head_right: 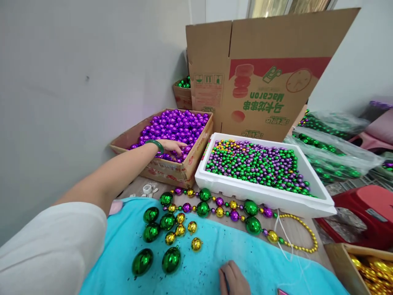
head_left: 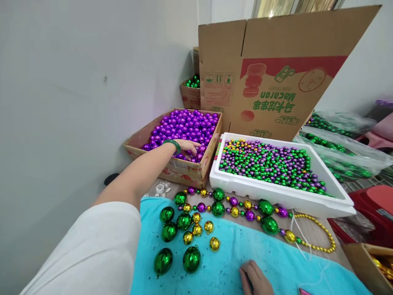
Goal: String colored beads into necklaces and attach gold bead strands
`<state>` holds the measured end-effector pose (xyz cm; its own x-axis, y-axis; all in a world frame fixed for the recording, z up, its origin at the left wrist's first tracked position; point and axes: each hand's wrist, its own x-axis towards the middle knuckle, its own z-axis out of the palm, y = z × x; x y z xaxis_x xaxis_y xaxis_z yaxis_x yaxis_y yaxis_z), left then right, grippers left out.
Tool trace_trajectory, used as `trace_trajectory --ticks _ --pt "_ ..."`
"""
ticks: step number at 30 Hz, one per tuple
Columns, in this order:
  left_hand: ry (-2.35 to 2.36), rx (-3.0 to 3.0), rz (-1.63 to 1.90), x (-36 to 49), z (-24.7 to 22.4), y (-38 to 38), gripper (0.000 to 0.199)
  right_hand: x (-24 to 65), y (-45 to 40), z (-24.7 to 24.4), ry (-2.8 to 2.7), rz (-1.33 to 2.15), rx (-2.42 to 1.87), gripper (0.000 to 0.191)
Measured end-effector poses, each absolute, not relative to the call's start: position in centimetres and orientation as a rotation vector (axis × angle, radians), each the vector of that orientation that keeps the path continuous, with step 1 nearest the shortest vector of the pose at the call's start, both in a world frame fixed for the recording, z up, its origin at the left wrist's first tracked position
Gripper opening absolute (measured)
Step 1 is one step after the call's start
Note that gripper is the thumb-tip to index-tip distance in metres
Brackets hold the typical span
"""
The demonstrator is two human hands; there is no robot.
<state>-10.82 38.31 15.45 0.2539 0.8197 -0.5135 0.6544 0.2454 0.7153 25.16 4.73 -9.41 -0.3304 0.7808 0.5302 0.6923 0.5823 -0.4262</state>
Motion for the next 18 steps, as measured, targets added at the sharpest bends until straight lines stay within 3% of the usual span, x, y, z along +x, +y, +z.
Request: trace_trajectory --ticks 6,18 --pt "1.388 1.346 0.262 -10.3 15.7 37.0 0.064 24.7 4.6 -8.7 -2.091 0.193 -1.178 0.016" --pt "1.458 1.367 0.366 -12.4 16.7 36.8 0.029 24.2 4.6 -7.7 -2.073 0.187 -1.209 0.021"
